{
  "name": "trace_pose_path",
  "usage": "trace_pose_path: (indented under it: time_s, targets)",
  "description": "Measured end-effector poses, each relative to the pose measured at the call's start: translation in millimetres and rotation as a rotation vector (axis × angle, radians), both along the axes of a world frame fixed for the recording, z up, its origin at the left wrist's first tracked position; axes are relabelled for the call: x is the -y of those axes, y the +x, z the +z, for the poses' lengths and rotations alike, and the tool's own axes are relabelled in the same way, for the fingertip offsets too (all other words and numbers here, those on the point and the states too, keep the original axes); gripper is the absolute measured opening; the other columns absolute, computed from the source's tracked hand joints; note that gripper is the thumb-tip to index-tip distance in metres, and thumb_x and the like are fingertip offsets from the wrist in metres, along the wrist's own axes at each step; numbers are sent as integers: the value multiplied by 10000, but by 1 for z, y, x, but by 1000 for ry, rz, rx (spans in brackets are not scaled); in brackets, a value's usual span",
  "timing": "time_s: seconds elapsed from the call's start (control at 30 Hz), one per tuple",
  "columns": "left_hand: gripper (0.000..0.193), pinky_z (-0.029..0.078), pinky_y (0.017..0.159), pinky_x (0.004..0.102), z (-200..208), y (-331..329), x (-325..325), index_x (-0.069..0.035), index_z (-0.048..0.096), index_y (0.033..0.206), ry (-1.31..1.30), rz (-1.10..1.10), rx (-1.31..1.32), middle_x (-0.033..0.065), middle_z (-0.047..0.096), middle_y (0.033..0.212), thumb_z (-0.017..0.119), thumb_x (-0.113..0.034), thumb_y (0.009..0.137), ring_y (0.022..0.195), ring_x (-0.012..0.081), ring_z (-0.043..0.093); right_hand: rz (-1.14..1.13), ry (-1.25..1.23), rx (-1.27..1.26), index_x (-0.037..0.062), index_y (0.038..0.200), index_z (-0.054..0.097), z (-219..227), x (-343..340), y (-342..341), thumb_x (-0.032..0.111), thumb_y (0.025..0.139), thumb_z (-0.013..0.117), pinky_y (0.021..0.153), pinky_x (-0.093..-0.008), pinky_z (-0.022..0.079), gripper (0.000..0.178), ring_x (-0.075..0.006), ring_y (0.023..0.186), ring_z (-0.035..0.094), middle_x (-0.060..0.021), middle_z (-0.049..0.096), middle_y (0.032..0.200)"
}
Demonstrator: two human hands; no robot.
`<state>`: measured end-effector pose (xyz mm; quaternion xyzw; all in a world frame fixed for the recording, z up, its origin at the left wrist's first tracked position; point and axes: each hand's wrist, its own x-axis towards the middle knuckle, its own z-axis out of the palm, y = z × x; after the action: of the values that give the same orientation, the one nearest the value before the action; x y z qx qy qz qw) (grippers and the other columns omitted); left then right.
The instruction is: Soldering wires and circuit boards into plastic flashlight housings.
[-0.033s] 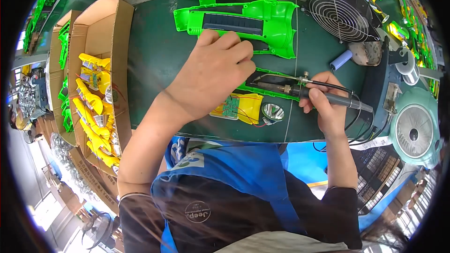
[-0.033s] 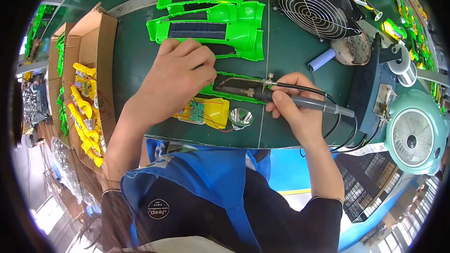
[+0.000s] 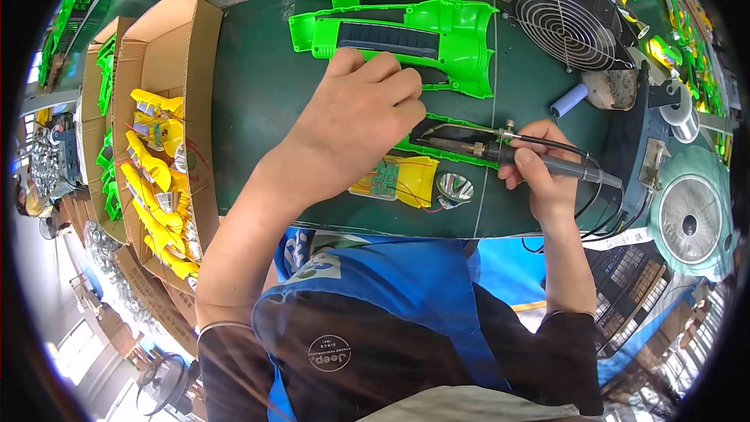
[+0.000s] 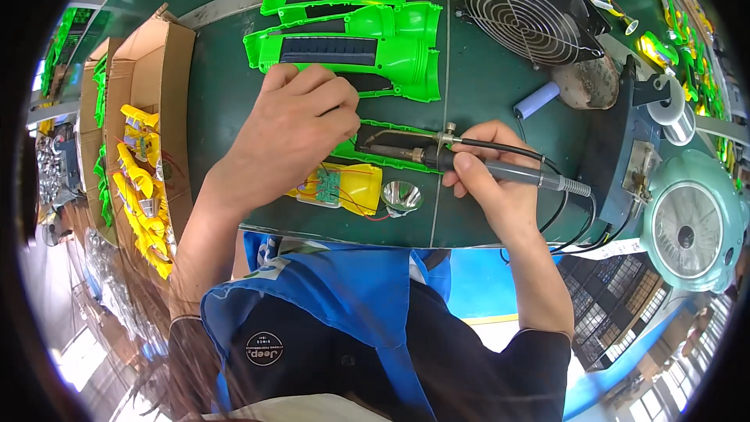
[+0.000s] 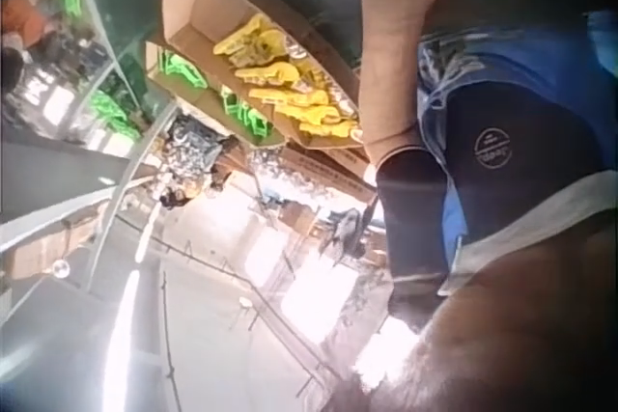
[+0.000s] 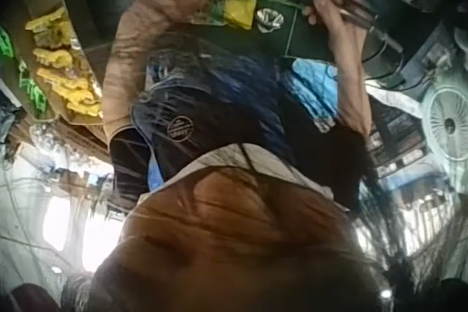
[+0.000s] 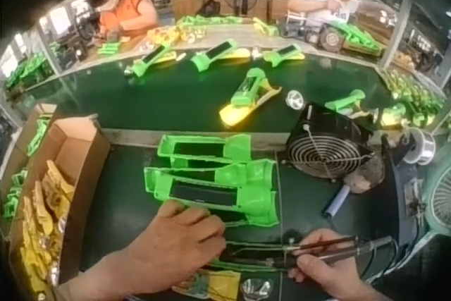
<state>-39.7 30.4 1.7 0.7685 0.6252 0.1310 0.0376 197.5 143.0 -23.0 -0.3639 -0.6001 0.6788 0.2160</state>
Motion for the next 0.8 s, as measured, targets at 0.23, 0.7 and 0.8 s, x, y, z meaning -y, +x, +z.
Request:
trace_pose_path:
  time_s: [0.23, 0.7, 0.8]
  targets:
    - [84, 366, 849, 391, 0, -4, -3, -99, 574, 778, 6, -24, 27, 9, 550, 909, 610, -76, 706, 926, 188, 533, 43, -64, -27, -19, 931, 554, 3, -5, 0, 66, 865, 619, 527, -202, 488, 126, -102, 625, 625, -82, 629, 758]
    - [106, 362, 887, 419, -4, -3, -1, -108, 583, 784, -4, 8, 6, -2, 548, 902, 622, -74, 692, 939, 170, 536, 101, -20, 20, -18, 934, 562, 7, -2, -1, 43, 840, 647, 553, -205, 518, 140, -108, 672, 649, -77, 638, 786]
    - [104, 359, 884, 435, -2, -2, -2, -107, 582, 782, 12, 15, 0, -4, 551, 905, 623, -65, 697, 933, 174, 536, 55, -33, -49, -29, 942, 551, 6, -1, 6, 42, 839, 654, 588, -230, 540, 162, -124, 669, 647, -96, 641, 781]
